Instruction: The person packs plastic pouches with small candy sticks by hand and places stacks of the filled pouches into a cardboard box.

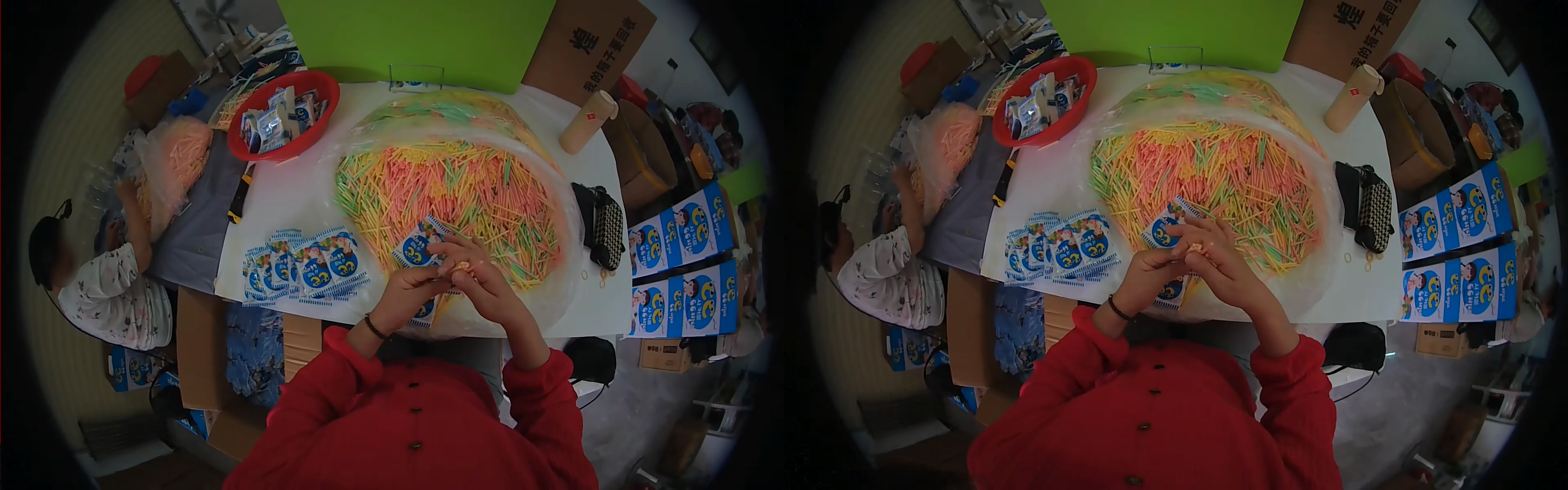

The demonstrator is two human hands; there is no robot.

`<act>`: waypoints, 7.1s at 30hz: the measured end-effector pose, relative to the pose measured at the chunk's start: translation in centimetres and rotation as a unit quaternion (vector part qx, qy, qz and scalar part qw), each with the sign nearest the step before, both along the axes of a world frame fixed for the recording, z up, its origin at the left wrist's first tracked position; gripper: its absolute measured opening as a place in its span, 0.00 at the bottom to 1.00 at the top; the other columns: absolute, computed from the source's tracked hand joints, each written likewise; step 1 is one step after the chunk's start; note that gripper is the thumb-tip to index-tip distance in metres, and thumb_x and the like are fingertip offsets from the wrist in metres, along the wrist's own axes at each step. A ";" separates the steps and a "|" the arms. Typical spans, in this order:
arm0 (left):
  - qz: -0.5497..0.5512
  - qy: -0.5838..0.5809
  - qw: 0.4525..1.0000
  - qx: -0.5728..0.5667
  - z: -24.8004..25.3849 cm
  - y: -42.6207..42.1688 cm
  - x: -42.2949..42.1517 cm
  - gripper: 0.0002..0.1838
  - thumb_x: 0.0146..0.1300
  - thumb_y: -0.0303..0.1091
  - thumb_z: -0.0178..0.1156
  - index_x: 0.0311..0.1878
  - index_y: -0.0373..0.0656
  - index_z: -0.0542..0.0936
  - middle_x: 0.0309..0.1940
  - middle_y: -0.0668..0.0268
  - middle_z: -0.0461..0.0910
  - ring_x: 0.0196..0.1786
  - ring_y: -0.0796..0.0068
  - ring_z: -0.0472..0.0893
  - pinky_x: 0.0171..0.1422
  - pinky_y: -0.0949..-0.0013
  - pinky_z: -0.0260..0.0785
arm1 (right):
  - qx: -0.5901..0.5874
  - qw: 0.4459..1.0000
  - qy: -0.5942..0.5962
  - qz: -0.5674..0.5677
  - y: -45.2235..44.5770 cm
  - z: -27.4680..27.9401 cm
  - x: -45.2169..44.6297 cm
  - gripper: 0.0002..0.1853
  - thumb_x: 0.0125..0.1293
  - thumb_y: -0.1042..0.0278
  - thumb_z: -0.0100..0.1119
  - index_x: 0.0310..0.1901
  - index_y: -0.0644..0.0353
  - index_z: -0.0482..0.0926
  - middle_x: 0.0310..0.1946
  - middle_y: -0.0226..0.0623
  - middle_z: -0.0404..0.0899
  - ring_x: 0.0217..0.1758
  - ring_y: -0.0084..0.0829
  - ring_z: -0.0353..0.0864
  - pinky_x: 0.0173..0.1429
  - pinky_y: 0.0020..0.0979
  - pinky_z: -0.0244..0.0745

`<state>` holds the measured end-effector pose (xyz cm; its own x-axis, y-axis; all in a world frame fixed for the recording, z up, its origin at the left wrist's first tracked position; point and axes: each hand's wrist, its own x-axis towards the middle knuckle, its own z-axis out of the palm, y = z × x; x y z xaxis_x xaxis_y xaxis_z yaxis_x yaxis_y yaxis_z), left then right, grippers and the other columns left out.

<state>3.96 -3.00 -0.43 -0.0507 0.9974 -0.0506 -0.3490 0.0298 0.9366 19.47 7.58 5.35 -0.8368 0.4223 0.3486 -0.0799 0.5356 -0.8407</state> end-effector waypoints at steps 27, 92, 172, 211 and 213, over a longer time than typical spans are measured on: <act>0.312 0.690 0.649 -0.077 2.2 -5.3 -12.8 0.26 0.56 0.29 0.66 0.60 0.45 0.75 0.54 0.59 0.75 0.56 0.61 0.72 0.61 0.56 0.59 | 0.164 0.877 -0.145 -0.429 11.9 -1.0 3.1 0.10 0.65 0.68 0.59 0.42 0.66 0.79 0.32 0.42 0.82 0.35 0.36 0.83 0.41 0.33 0.75; 0.131 -0.292 0.940 -0.115 -2.1 0.2 0.3 0.11 0.69 0.31 0.58 0.50 0.37 0.80 0.42 0.67 0.83 0.45 0.78 0.82 0.51 0.75 0.74 | -0.577 0.771 0.247 -0.107 -3.3 -6.1 1.0 0.10 0.74 0.61 0.50 0.47 0.57 0.72 0.45 0.37 0.80 0.52 0.37 0.80 0.61 0.40 0.73; 0.073 -0.002 0.986 0.151 1.7 1.4 0.2 0.25 0.62 0.16 0.59 0.64 0.37 0.72 0.55 0.64 0.78 0.58 0.76 0.76 0.63 0.71 0.68 | 0.217 0.951 0.014 -0.220 0.6 -0.7 1.0 0.14 0.52 0.76 0.67 0.42 0.58 0.79 0.36 0.36 0.80 0.42 0.39 0.77 0.49 0.37 0.66; 0.128 0.650 0.741 0.111 -0.8 4.1 -3.8 0.13 0.52 0.39 0.66 0.21 0.41 0.77 0.23 0.58 0.76 0.32 0.53 0.75 0.38 0.52 0.63 | 0.139 0.789 -0.523 -0.290 19.5 -2.2 2.7 0.13 0.56 0.60 0.61 0.26 0.63 0.84 0.29 0.52 0.83 0.33 0.37 0.85 0.37 0.37 0.77; 0.108 0.647 0.750 0.085 -0.5 4.0 -4.4 0.12 0.54 0.39 0.65 0.24 0.41 0.79 0.25 0.59 0.76 0.34 0.55 0.76 0.39 0.53 0.63 | 0.002 0.842 -0.451 -0.297 18.4 -2.0 4.7 0.12 0.61 0.63 0.58 0.32 0.64 0.82 0.24 0.43 0.80 0.28 0.29 0.81 0.34 0.33 0.74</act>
